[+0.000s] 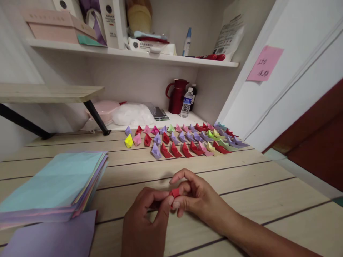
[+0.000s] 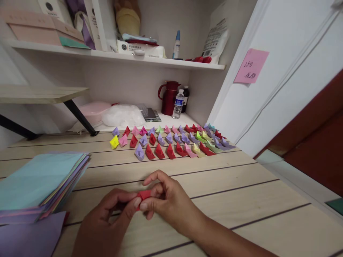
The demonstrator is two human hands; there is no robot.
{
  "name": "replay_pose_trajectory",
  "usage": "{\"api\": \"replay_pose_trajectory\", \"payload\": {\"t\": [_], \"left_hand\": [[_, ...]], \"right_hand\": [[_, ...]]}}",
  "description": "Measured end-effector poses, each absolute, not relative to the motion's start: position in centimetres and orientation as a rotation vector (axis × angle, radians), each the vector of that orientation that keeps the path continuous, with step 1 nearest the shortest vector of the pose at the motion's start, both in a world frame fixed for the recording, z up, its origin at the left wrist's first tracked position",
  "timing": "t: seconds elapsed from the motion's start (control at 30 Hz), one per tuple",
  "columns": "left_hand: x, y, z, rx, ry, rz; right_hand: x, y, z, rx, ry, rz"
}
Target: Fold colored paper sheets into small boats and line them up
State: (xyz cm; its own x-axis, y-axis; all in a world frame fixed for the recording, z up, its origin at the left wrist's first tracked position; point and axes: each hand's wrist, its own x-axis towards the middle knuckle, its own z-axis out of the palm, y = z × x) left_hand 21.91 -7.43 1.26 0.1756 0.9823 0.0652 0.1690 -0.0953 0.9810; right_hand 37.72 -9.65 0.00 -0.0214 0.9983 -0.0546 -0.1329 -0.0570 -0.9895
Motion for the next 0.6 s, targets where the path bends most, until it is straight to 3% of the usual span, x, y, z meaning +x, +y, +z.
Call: {"api": "replay_pose_trajectory", "payload": {"t": [0.23,0.6], "left_hand": [[22.2,-7.7,0.7,1.707,1.211,1.249],[22.8,-8.2,0.4,1.830,1.113,1.234]], "right_hand": [[38.0,-10.4,1.2,-1.315,-1.688,0.533],[37.6,-11.2,1.5,-1.386,-1.849,0.228]]}}
